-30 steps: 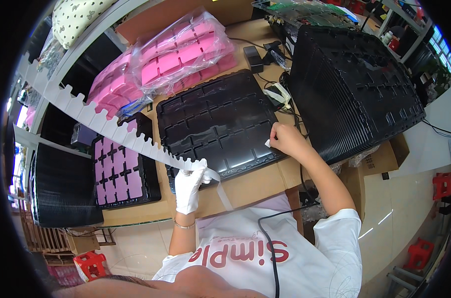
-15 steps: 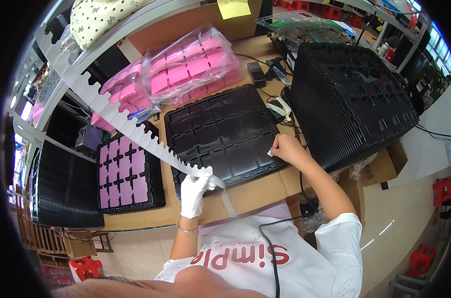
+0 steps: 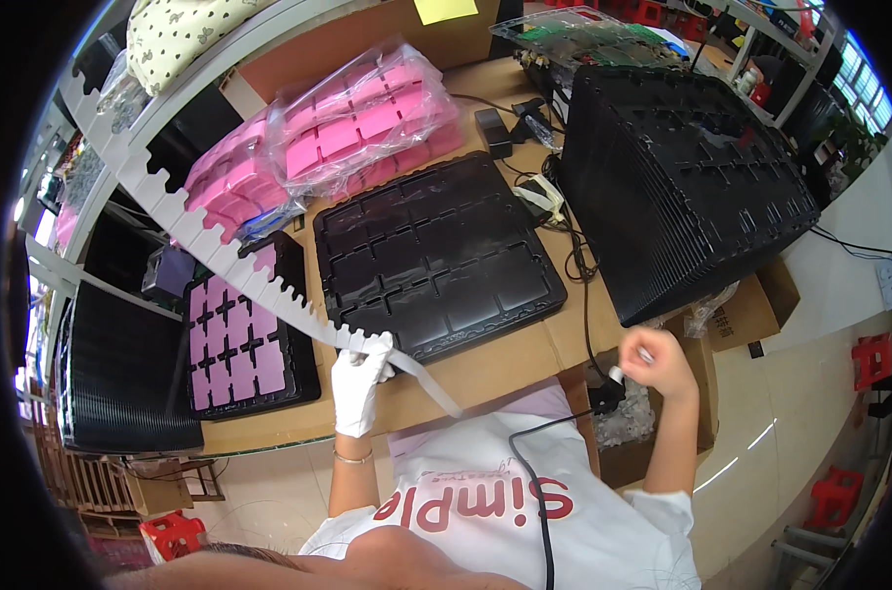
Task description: The person places pink foam inserts into black plastic trays on a table. They repeatedly pick up a foam insert, place it into a tray, and then wipe the tray's surface with a white cloth. The person continues this process for multiple trays.
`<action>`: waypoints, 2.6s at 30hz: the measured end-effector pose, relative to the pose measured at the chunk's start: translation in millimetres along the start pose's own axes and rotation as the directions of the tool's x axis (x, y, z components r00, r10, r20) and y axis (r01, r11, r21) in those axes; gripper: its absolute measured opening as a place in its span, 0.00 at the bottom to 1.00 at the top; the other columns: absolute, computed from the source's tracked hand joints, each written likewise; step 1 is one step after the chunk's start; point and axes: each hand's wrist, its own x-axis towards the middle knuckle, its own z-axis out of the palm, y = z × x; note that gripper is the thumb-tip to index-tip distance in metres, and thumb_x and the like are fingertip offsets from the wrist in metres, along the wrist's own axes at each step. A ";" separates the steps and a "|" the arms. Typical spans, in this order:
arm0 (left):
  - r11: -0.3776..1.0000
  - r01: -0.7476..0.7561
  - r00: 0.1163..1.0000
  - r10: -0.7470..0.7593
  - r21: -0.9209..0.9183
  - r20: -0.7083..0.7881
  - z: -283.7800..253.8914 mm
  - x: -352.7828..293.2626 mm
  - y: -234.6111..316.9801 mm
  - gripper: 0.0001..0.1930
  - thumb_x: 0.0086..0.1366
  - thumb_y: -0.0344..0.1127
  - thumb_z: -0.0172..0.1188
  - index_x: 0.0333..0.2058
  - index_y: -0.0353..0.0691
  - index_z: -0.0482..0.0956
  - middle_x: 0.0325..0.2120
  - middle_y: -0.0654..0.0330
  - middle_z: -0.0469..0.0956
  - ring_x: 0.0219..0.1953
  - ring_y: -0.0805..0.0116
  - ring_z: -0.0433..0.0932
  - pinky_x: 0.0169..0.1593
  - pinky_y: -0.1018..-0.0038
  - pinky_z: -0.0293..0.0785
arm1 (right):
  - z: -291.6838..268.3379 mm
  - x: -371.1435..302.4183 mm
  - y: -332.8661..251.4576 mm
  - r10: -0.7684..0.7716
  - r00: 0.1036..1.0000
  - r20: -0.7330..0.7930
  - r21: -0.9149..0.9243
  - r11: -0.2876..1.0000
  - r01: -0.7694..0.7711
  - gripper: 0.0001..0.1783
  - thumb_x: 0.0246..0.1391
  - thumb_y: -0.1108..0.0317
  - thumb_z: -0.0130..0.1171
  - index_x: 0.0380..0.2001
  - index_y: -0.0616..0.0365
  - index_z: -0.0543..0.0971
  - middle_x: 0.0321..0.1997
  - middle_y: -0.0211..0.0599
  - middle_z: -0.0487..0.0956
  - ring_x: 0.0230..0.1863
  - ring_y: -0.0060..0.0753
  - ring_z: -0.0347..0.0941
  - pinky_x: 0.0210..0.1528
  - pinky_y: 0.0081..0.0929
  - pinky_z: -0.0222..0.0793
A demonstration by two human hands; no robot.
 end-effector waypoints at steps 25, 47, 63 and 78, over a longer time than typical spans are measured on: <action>1.000 0.013 0.999 -0.012 -0.016 0.042 15.0 1.4 -3.4 0.12 0.60 0.36 0.68 0.37 0.36 0.78 0.29 0.62 0.80 0.25 0.80 0.75 0.31 0.83 0.71 | 64.9 164.1 -9.9 0.122 0.940 0.319 -0.650 0.750 0.123 0.07 0.47 0.70 0.63 0.25 0.63 0.78 0.24 0.43 0.80 0.27 0.40 0.78 0.31 0.33 0.71; 1.000 0.008 0.999 -0.008 -0.002 0.036 14.4 1.6 -6.9 0.12 0.60 0.36 0.69 0.37 0.35 0.78 0.28 0.64 0.79 0.24 0.80 0.74 0.31 0.82 0.73 | 70.0 170.6 5.8 0.110 0.969 0.222 -0.709 0.700 0.084 0.10 0.45 0.66 0.68 0.25 0.63 0.80 0.23 0.46 0.80 0.26 0.41 0.78 0.32 0.34 0.72; 0.999 -0.034 0.998 0.034 0.013 0.048 15.1 2.3 -8.7 0.11 0.61 0.35 0.68 0.37 0.35 0.78 0.27 0.63 0.79 0.25 0.80 0.75 0.31 0.82 0.72 | 63.5 142.8 3.7 0.050 0.975 0.215 -0.424 0.904 0.047 0.06 0.46 0.70 0.66 0.27 0.60 0.80 0.19 0.28 0.74 0.23 0.21 0.69 0.28 0.21 0.65; 0.802 -0.394 0.910 0.271 0.449 0.314 -7.7 -52.6 -47.1 0.08 0.59 0.38 0.68 0.31 0.41 0.84 0.26 0.61 0.81 0.25 0.67 0.77 0.31 0.73 0.73 | -78.9 -191.4 263.8 0.056 0.627 -0.777 -0.504 0.542 -0.672 0.10 0.54 0.68 0.59 0.37 0.64 0.78 0.29 0.37 0.78 0.35 0.40 0.77 0.39 0.36 0.72</action>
